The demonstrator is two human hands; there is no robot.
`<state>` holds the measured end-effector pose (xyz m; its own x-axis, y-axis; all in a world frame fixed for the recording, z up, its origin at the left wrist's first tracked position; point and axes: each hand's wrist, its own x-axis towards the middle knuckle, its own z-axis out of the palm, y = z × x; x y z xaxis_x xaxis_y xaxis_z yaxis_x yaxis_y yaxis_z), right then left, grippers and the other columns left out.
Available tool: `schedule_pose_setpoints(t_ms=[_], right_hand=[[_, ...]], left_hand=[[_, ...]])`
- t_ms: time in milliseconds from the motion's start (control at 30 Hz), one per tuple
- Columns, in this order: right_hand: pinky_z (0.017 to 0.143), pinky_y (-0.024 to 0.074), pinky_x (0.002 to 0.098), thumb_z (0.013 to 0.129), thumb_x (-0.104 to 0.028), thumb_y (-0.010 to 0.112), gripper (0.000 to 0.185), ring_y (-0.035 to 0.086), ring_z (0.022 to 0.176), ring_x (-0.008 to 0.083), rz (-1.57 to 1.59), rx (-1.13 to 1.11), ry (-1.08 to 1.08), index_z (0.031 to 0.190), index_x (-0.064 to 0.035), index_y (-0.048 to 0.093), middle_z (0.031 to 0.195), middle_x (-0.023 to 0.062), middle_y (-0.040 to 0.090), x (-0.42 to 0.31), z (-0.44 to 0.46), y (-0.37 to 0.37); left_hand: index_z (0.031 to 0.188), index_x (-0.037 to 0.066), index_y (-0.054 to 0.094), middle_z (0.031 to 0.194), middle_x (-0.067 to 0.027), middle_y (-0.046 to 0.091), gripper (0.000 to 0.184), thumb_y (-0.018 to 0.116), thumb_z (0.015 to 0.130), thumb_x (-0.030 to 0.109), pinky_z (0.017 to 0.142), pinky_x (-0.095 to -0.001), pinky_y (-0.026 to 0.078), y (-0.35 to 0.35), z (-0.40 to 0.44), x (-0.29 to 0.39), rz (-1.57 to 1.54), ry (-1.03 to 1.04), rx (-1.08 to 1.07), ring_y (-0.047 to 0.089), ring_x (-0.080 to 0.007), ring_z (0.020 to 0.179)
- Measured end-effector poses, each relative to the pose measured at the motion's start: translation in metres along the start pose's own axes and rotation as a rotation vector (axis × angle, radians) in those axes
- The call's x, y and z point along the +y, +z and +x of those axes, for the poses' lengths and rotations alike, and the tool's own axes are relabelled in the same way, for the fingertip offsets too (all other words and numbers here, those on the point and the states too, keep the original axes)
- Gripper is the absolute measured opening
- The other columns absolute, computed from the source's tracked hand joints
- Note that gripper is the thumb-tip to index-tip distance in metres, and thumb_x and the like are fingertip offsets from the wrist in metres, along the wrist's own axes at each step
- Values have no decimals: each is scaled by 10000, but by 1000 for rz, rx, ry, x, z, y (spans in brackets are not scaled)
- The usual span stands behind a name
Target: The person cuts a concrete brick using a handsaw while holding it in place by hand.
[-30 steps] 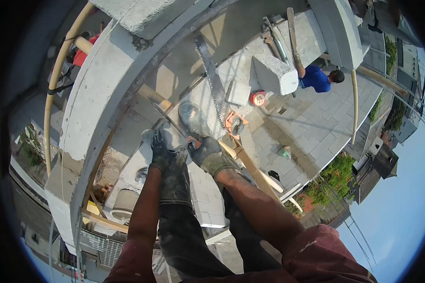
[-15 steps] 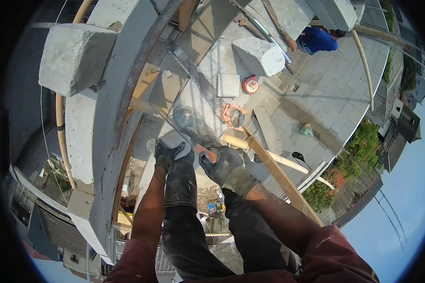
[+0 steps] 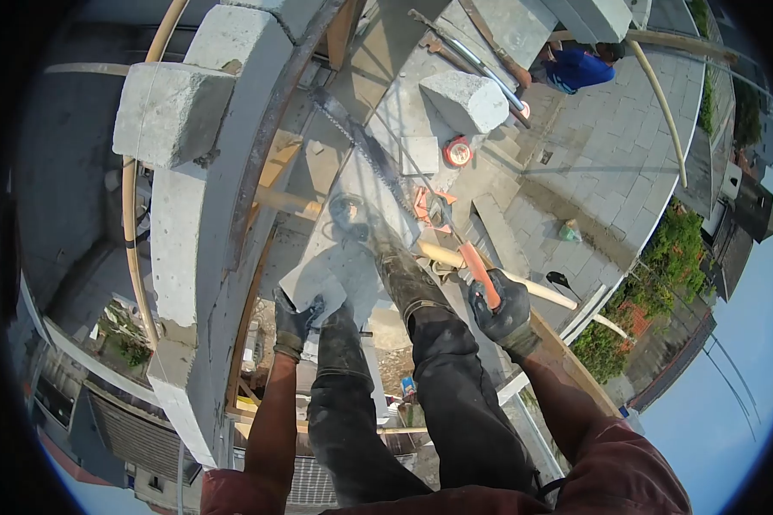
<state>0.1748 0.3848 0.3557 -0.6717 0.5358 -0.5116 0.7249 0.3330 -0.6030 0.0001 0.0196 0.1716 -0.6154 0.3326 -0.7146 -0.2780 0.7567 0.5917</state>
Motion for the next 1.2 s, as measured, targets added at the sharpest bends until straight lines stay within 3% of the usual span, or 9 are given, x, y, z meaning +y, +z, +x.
schedule_pose_setpoints(t_ms=[133,267,333,800,933,1000,1033,1100,1200], right_hand=[[587,485,471,861,-192,687,179,636,696,418,-328,159,-34,918,-34,624,778,212,627,31,-9,40],[626,513,482,891,-231,660,200,644,702,399,-490,296,-92,978,-54,628,766,178,631,52,-1,68],[638,517,481,889,-250,668,225,649,718,395,-499,342,-89,993,-54,627,781,178,637,62,8,81],[748,546,475,848,-403,718,454,681,875,364,-463,396,54,1108,-40,638,968,176,690,110,99,202],[874,520,504,863,-358,700,485,643,987,457,-341,454,115,1151,17,595,1036,279,661,89,106,274],[929,496,508,874,-359,681,521,621,1054,459,-407,531,59,1198,37,581,1100,290,647,76,114,322],[957,484,511,880,-359,672,539,611,1087,459,-441,575,29,1222,46,574,1133,296,641,69,117,335],[1016,451,515,898,-351,643,574,581,1159,462,-343,499,81,1287,61,550,1211,302,619,52,126,354],[1040,436,513,919,-275,607,549,572,1183,461,-308,286,135,1344,60,518,1268,306,602,55,133,379]], left_hand=[[1325,7,455,1198,-183,639,801,918,699,194,922,-399,525,-9,5,21,-15,153,-10,641,-316,1098],[1315,-7,489,1201,-185,676,713,885,742,145,891,-369,550,-21,10,30,-68,185,-228,674,-253,1074],[1310,-14,478,1218,-178,664,732,896,735,161,890,-371,551,-16,14,5,-205,30,-170,666,-253,1096],[1263,-26,463,1184,-188,663,743,917,728,219,898,-410,532,0,27,-29,-278,80,-12,661,-307,1062],[1303,-21,509,1237,-197,633,747,904,741,271,976,-445,488,2,27,-19,42,284,66,624,-347,1130],[1280,-22,471,1260,-185,610,661,871,781,143,970,-369,503,-3,24,-3,662,593,114,607,-267,1171],[1280,-22,471,1260,-185,610,661,871,781,143,970,-369,503,-3,24,-2,668,593,114,607,-267,1171],[1259,-21,503,1260,-171,622,604,862,803,146,954,-351,512,-6,29,4,203,440,9,618,-246,1145],[1263,-18,505,1200,-139,654,551,831,847,137,906,-330,537,-14,37,17,-117,266,13,646,-200,1071]])
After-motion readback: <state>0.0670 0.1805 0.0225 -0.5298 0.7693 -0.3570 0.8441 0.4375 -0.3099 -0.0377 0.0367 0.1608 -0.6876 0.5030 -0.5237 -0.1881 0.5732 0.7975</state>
